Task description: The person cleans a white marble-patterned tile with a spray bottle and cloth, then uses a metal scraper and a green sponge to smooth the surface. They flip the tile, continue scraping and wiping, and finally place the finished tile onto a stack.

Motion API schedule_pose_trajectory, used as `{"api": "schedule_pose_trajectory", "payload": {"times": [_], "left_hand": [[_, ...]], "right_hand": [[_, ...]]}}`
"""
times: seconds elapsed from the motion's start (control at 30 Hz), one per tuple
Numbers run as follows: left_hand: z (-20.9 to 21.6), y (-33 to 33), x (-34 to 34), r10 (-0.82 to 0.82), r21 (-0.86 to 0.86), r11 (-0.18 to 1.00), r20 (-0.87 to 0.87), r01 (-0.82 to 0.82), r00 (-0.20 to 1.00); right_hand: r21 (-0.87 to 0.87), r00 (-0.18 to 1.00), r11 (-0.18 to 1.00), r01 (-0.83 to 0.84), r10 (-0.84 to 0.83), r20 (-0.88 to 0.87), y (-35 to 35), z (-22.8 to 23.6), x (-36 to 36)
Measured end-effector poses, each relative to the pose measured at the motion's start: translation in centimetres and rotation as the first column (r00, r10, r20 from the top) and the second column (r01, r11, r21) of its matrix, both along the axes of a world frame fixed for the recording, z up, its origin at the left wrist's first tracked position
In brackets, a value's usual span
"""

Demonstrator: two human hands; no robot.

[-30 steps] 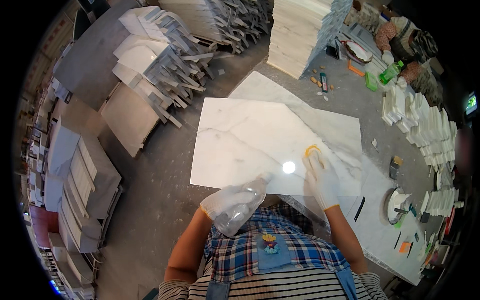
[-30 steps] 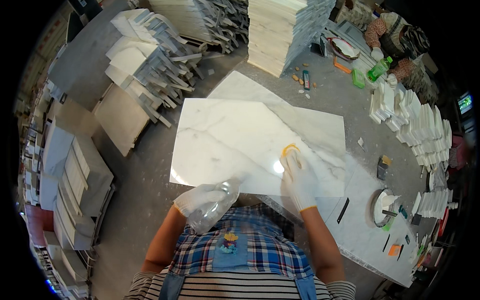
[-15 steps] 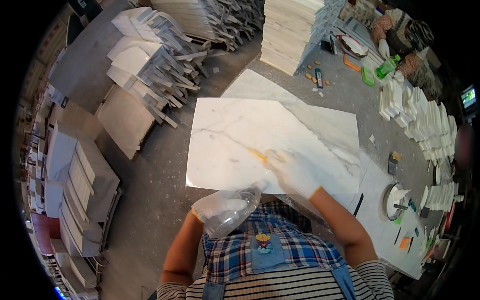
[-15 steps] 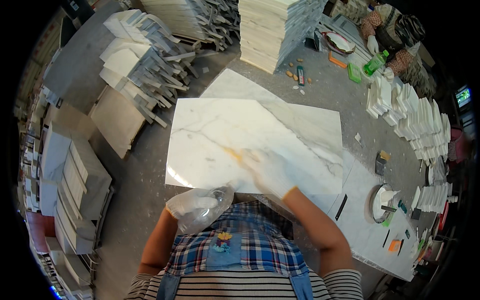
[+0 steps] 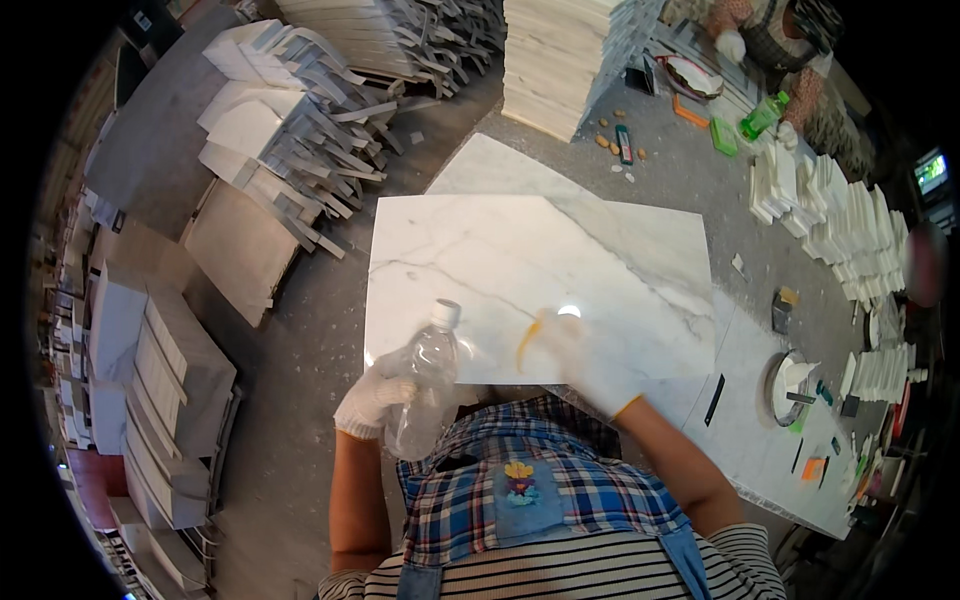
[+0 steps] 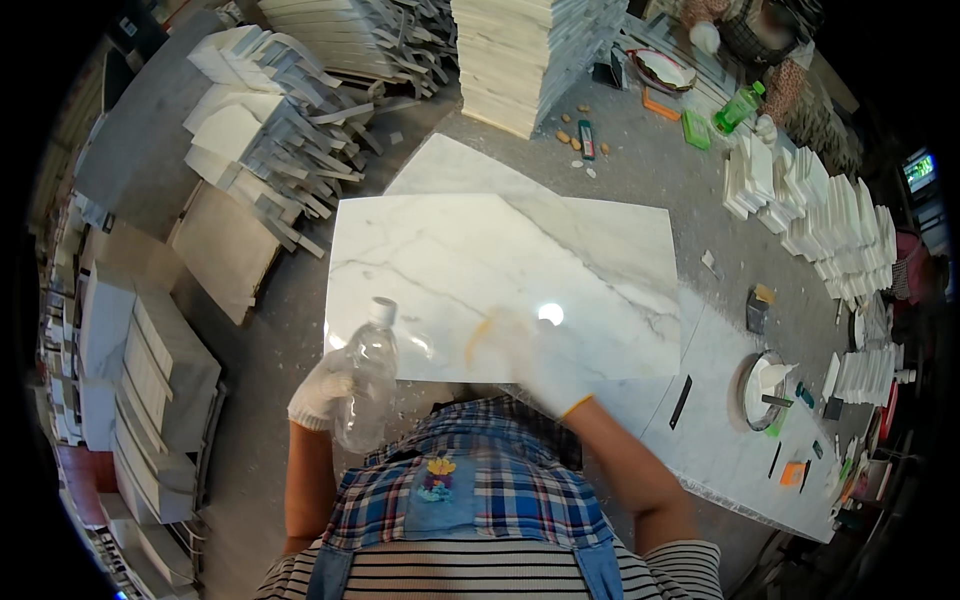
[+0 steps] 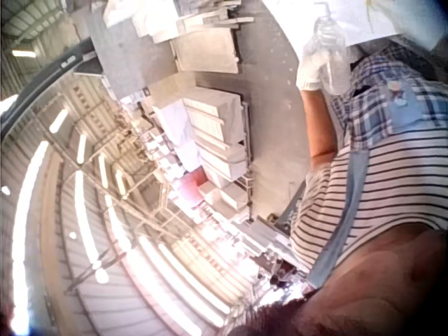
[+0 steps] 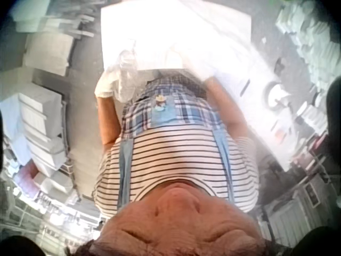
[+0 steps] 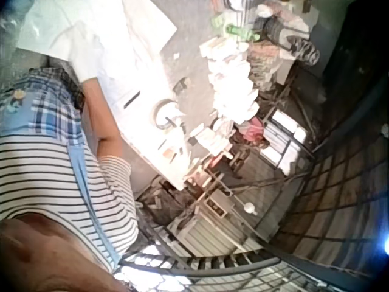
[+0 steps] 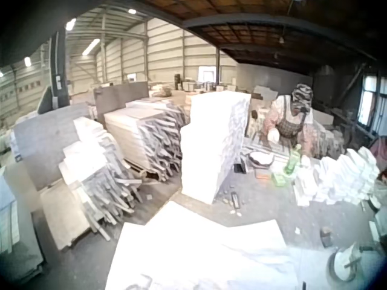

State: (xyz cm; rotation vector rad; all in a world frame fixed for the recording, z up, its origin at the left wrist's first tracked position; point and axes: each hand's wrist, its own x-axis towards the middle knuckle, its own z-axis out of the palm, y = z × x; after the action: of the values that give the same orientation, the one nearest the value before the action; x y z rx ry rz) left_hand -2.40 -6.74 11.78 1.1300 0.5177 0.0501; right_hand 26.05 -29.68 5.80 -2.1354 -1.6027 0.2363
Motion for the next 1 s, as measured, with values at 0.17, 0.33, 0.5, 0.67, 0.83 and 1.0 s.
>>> {"api": "schedule_pose_trajectory", "payload": {"times": [0.17,0.33,0.5,0.67,0.83,1.0], "left_hand": [[0.9,1.1,1.0,0.092,0.093,0.991,0.073,-0.099,0.993],[2.9,-0.4,7.2,0.214,0.104,0.97,0.074,-0.221,0.974],[4.3,-1.1,12.6,0.14,0.193,0.966,0.177,-0.174,0.974],[4.5,-3.0,18.2,0.024,0.202,0.978,0.155,-0.056,0.988],[2.6,-4.9,26.8,-0.053,0.2,0.98,0.205,0.011,0.977],[0.9,-6.1,37.4,-0.113,0.45,0.892,0.283,-0.028,0.953]], "right_hand": [[0.027,0.944,0.944,0.329,-0.327,-0.051,0.2,1.3,4.6],[0.019,0.993,0.994,-0.104,0.103,0.061,1.8,0.4,-7.1],[-0.122,0.867,0.859,0.498,-0.488,0.104,-7.7,-0.9,2.3],[0.021,0.505,0.532,0.847,-0.816,0.28,-11.4,-0.2,5.5],[0.068,0.795,0.797,0.6,-0.585,-0.162,-10.0,2.2,-0.4],[-0.052,0.588,0.59,0.806,-0.808,-0.04,-15.8,0.3,8.2]]}}
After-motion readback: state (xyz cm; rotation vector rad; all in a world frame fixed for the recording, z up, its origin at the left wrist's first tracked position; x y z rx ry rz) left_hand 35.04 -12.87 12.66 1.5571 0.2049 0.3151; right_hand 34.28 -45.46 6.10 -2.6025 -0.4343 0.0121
